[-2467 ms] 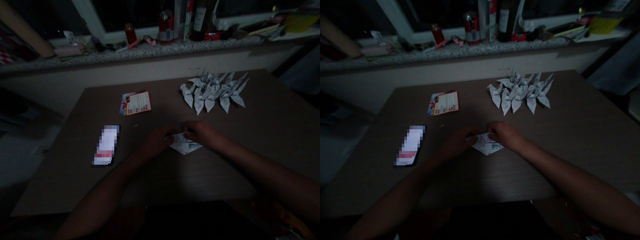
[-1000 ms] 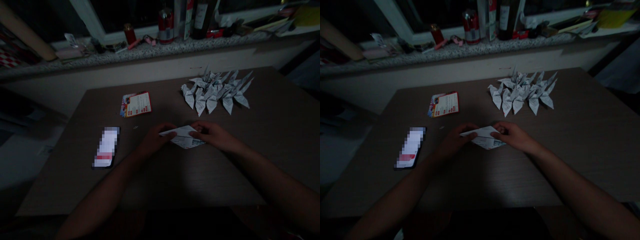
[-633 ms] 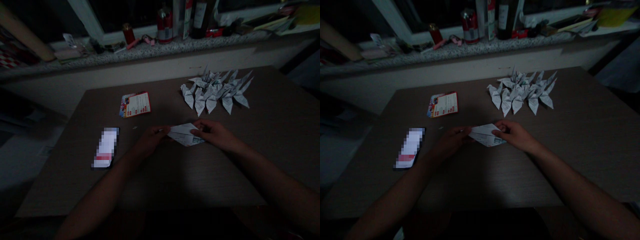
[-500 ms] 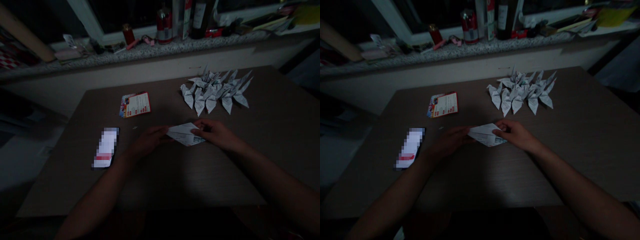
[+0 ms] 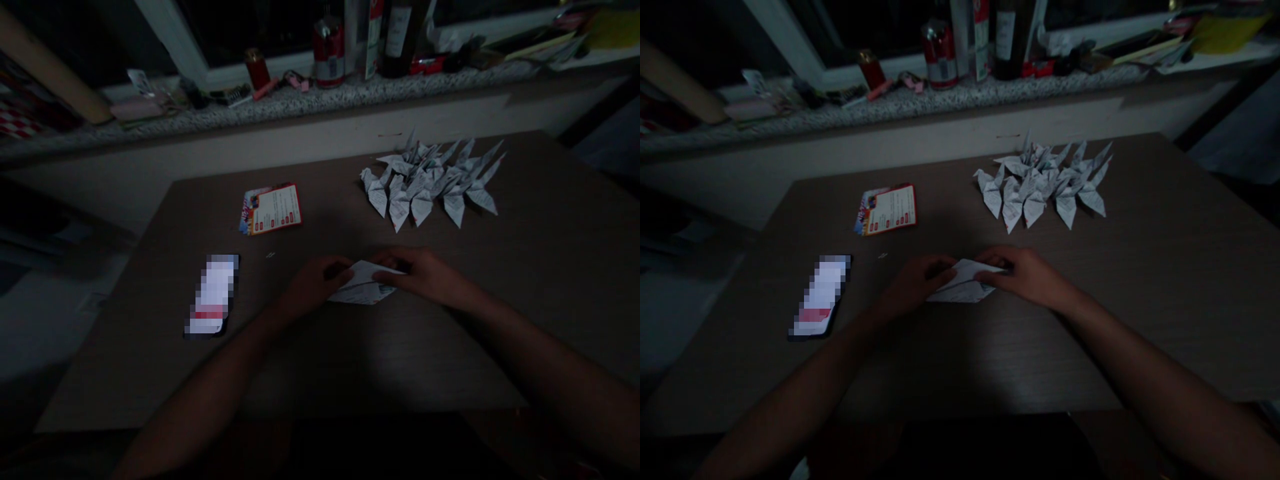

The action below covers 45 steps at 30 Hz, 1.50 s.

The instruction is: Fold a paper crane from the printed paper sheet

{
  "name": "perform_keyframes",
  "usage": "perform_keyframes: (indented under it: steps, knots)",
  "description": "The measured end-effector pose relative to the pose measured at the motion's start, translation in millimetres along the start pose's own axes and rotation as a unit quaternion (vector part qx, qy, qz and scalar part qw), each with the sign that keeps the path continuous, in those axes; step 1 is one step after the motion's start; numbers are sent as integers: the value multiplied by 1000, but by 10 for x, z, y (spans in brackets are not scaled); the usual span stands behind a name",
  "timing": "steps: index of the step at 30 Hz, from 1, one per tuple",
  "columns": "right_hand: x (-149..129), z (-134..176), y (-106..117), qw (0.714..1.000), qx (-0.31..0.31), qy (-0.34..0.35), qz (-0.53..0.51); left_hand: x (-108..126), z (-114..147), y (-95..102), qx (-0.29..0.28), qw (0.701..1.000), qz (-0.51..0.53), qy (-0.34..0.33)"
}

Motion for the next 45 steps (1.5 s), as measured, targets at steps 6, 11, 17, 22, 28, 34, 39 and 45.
perform_keyframes:
  steps: [6, 11, 17, 22, 28, 34, 39, 45]
  knots:
    - [44, 60, 311, 996, 85, -11, -21, -123, -7, 122, 53, 998, 36, 25]
    - [137, 67, 308, 991, 106, -32, -78, -86, 17, 61, 37, 997, 69, 21]
    - [174, 64, 287, 991, 126, -30, -46, -13, 8, -1, 11, 997, 79, 7]
    - [183, 53, 292, 989, 131, -40, -56, -83, 3, -49, 3, 996, 85, 33]
    - [198, 26, 199, 981, 115, -65, -144, -81, 8, -61, 7, 994, 104, 31]
    - [240, 38, 133, 963, 104, -59, -242, -77, 28, -1, 43, 996, 62, 49]
    - [188, 60, 171, 974, 113, -62, -187, -42, 35, 1, 44, 996, 65, 41]
    - [284, 46, 167, 968, 128, -93, -194, -10, 30, -9, 32, 998, 52, 28]
Point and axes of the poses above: each hand's wrist, its own z-axis away from the middle knuckle, its own y-axis out of the back of the hand, x = y × z, the point moved 10 cm from there along -z, towards the middle knuckle, and after that the axes turned 4 degrees about -z, right-handed, at the moved point
